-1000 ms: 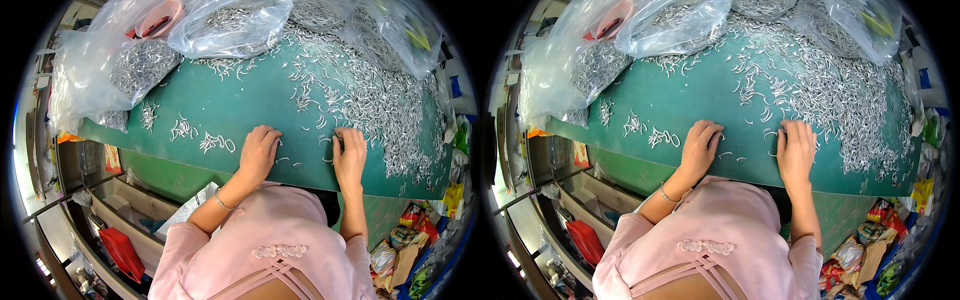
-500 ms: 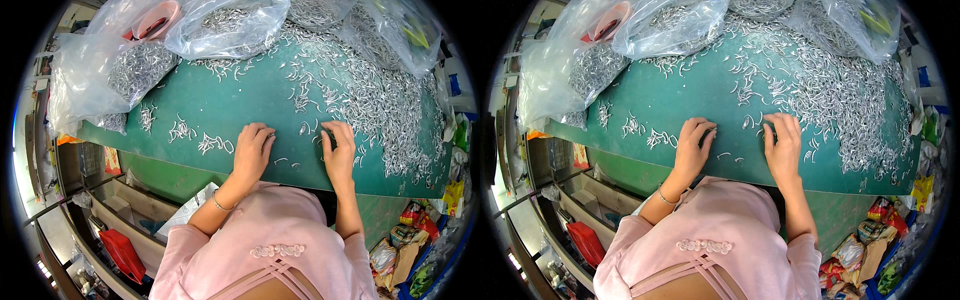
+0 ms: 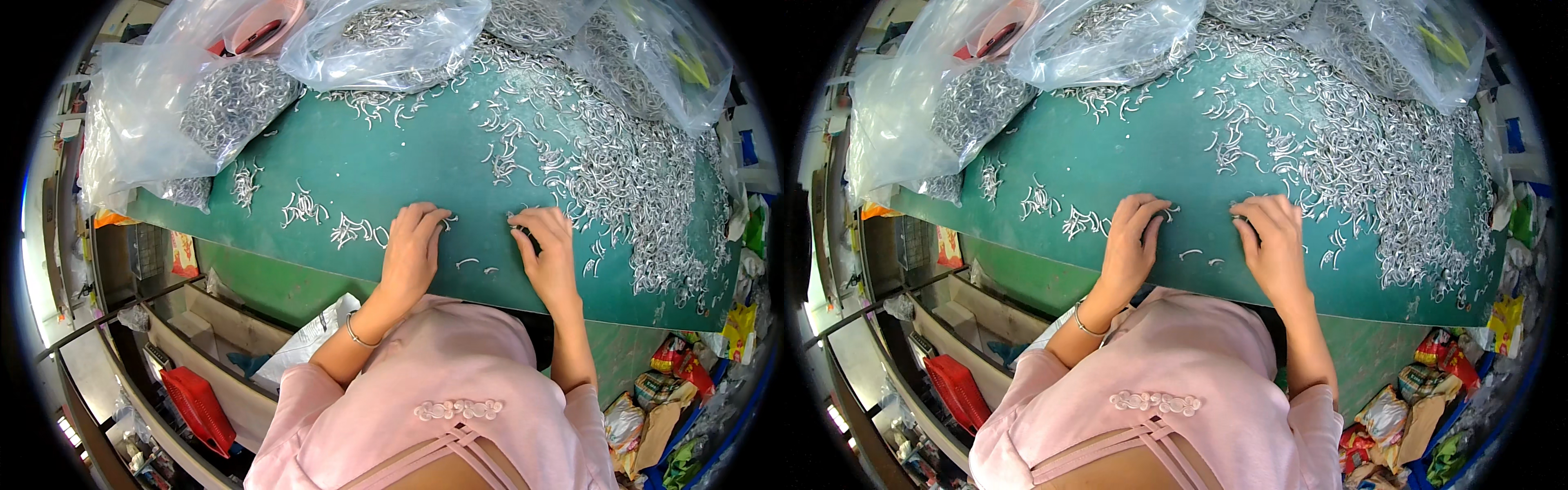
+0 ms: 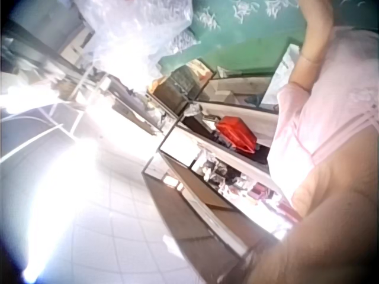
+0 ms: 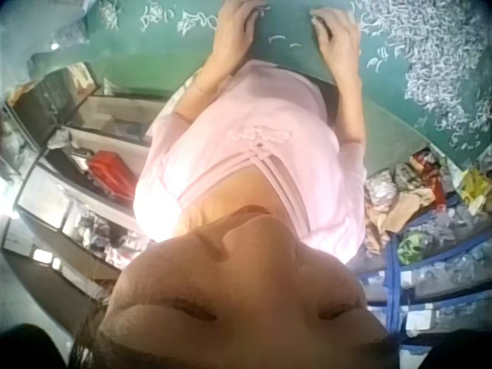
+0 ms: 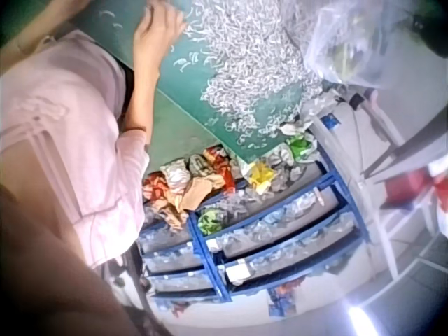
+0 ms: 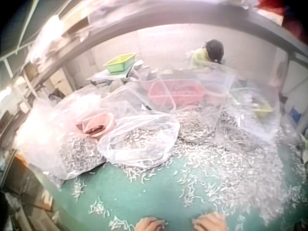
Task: The person sorts small, silver-colored metal components on a green workbench. They pick up individual pieces from a large pile, inspect them, and place them into clear plastic bags. The person also occasionally moves the bags and adjusts the pile of parts on the table.
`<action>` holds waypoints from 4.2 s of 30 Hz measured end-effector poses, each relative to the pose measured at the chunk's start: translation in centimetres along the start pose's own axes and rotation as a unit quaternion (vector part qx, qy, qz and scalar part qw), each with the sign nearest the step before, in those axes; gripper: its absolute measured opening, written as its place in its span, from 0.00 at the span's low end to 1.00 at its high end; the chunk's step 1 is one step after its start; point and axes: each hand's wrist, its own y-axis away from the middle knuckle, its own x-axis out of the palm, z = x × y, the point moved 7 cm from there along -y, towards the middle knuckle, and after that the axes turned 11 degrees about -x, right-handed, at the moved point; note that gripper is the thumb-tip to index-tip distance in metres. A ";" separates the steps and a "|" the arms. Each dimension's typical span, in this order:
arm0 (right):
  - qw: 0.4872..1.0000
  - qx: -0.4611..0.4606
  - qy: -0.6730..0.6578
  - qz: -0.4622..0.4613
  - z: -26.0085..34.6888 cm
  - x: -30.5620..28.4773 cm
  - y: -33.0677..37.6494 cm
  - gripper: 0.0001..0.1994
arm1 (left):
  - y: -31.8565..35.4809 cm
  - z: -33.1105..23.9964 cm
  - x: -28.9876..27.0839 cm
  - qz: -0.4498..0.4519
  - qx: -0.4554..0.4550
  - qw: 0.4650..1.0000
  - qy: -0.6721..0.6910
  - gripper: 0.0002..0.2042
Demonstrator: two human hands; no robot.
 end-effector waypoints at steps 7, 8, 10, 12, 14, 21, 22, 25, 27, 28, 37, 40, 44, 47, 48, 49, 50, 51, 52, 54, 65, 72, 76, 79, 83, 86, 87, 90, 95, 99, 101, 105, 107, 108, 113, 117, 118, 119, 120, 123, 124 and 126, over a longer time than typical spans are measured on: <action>0.996 0.043 0.070 -0.024 -1.3 -2.5 0.1 0.07 | -0.1 0.0 0.2 -0.001 -0.021 1.000 -0.018 0.13; 0.995 0.061 0.075 -0.029 -1.6 -2.7 0.2 0.07 | -0.1 0.0 0.4 0.006 -0.016 1.000 -0.021 0.13; 0.991 0.095 0.085 -0.040 -2.3 -3.1 0.1 0.08 | -0.2 0.2 0.9 0.019 -0.007 0.999 -0.028 0.13; 0.992 0.037 0.105 -0.052 -1.4 -2.4 -0.5 0.10 | -0.4 0.1 1.3 0.013 -0.004 1.000 -0.021 0.12; 0.985 0.015 0.168 -0.025 -0.4 -0.9 -1.0 0.11 | -0.5 -0.1 1.5 0.010 -0.001 1.000 -0.013 0.12; 0.998 0.049 0.023 -0.045 -2.5 -1.2 -0.2 0.06 | -0.7 0.2 1.5 -0.015 0.010 1.000 -0.003 0.10; 0.995 0.056 0.030 -0.077 -2.8 -2.0 -0.1 0.06 | -0.7 0.2 1.4 -0.017 0.013 1.000 0.001 0.10; 0.977 0.178 -0.082 -0.079 -4.5 -2.7 0.8 0.03 | -0.7 0.3 1.0 -0.034 0.024 0.999 -0.011 0.10; 0.977 0.174 -0.110 -0.056 -4.5 -2.3 0.9 0.02 | -0.7 0.4 1.0 -0.030 0.019 0.999 -0.014 0.10; 0.980 0.154 -0.121 -0.046 -3.7 -2.0 0.5 0.03 | -0.8 0.4 1.0 -0.028 0.017 0.999 -0.016 0.10; 0.999 0.020 0.040 0.011 -1.3 -3.0 -0.2 0.10 | -0.9 0.8 0.6 -0.049 0.008 0.999 -0.011 0.06; 0.991 0.004 0.116 0.064 0.5 -2.0 0.2 0.11 | -0.7 1.0 0.4 -0.049 -0.006 0.999 -0.020 0.08; 0.986 -0.028 0.149 0.070 0.7 -0.1 0.8 0.09 | -0.9 0.9 0.5 -0.046 0.004 0.999 -0.017 0.07; 0.992 -0.053 0.095 0.061 1.5 0.8 0.6 0.08 | -0.8 0.7 0.3 -0.047 0.003 0.999 -0.021 0.07; 0.994 -0.062 0.069 0.056 2.0 1.2 0.3 0.08 | -0.8 0.8 0.3 -0.048 0.006 0.999 -0.022 0.07; 0.995 -0.061 0.053 0.054 2.2 1.7 0.0 0.09 | -0.8 0.8 0.3 -0.050 0.008 0.998 -0.024 0.07; 0.994 -0.064 0.060 0.059 2.3 2.2 -0.6 0.09 | -0.9 1.0 0.4 -0.049 0.003 0.998 -0.027 0.08; 0.993 -0.066 0.068 0.063 2.3 2.6 -1.4 0.09 | -1.1 1.1 0.5 -0.047 -0.002 0.998 -0.031 0.08; 0.992 -0.069 0.077 0.066 2.3 2.9 -2.3 0.09 | -1.3 1.1 0.5 -0.045 -0.005 0.998 -0.034 0.08; 0.992 -0.088 0.063 0.069 1.8 4.5 -3.1 0.09 | -1.3 1.1 0.4 -0.047 -0.007 0.998 -0.035 0.08; 0.996 0.018 -0.067 0.055 0.7 2.2 -3.0 0.10 | -2.2 0.5 1.0 -0.020 -0.003 1.000 0.014 0.13; 0.995 0.024 -0.049 0.082 1.2 1.7 -2.0 0.11 | -3.1 0.3 1.4 0.037 0.045 0.998 -0.014 0.09; 0.995 0.030 -0.060 0.075 0.9 1.6 -1.4 0.11 | -3.7 1.5 -0.6 0.014 0.027 0.999 -0.008 0.05; 0.994 0.046 -0.056 0.081 0.9 1.1 -1.0 0.10 | -4.0 3.6 -2.5 -0.029 0.016 0.999 -0.025 0.04; 0.992 0.059 -0.059 0.098 0.6 1.3 -0.6 0.10 | -5.5 7.0 -5.9 -0.072 -0.017 0.994 -0.077 0.03; 0.996 0.025 -0.015 0.079 0.0 0.7 -0.3 0.12 | -7.4 9.6 -9.0 -0.116 -0.046 0.987 -0.105 0.03; 0.998 0.005 0.008 0.067 -0.2 0.4 -0.4 0.13 | -7.9 10.2 -10.0 -0.138 -0.048 0.983 -0.115 0.03; 0.992 0.021 0.123 0.016 -1.1 -1.1 -0.6 0.17 | -8.2 12.0 -11.3 -0.143 -0.095 0.982 -0.073 0.04; 0.979 0.019 0.195 0.060 -1.8 0.9 -0.1 0.27 | -7.9 10.3 -11.0 -0.154 -0.032 0.985 -0.073 0.07; 0.983 -0.018 0.110 0.149 0.3 1.5 0.0 0.26 | -5.5 8.1 -11.8 -0.213 -0.058 0.973 -0.065 0.11; 0.989 -0.010 0.028 0.146 0.2 1.4 0.0 0.26 | -3.5 5.8 -10.3 -0.178 -0.043 0.982 -0.047 0.13; 0.986 -0.046 0.073 0.140 -0.2 1.4 -1.0 0.26 | 0.2 1.6 -3.9 -0.019 -0.031 0.999 0.023 0.15; 0.982 -0.081 0.092 0.142 0.1 1.5 -1.1 0.23 | 0.9 0.0 -1.5 0.024 -0.015 0.999 0.036 0.17; 0.985 -0.066 0.064 0.144 -0.3 1.1 -0.6 0.21 | 1.1 -0.5 -0.5 0.043 -0.012 0.998 0.044 0.17; 0.997 -0.028 0.046 0.051 0.0 -0.9 -0.5 0.17 | 0.5 -0.8 1.5 0.038 -0.003 0.999 0.004 0.17; 0.994 -0.061 0.066 0.064 1.1 0.8 -0.7 0.19 | -0.3 -1.0 2.4 0.043 0.038 0.998 -0.006 0.15; 0.990 -0.069 0.089 0.080 1.1 1.3 -0.7 0.19 | -0.5 -1.0 2.2 0.036 0.045 0.998 -0.007 0.15; 0.992 -0.059 0.084 0.077 0.6 1.0 -0.5 0.19 | -0.5 -1.0 2.0 0.038 0.043 0.998 -0.003 0.14; 0.993 -0.048 0.080 0.073 -0.2 0.4 -0.2 0.19 | -0.6 -1.1 1.7 0.040 0.041 0.998 0.001 0.13; 0.997 -0.027 0.065 0.044 -0.3 -0.5 -0.2 0.18 | -0.7 -1.9 2.1 0.070 0.050 0.996 0.009 0.11; 0.998 -0.023 0.057 0.030 0.1 -0.6 -0.4 0.18 | -0.6 -2.0 2.3 0.082 0.054 0.995 0.009 0.11; 0.996 -0.037 0.072 0.042 0.5 0.2 -0.8 0.18 | -0.9 -1.1 2.6 0.070 0.061 0.996 0.007 0.09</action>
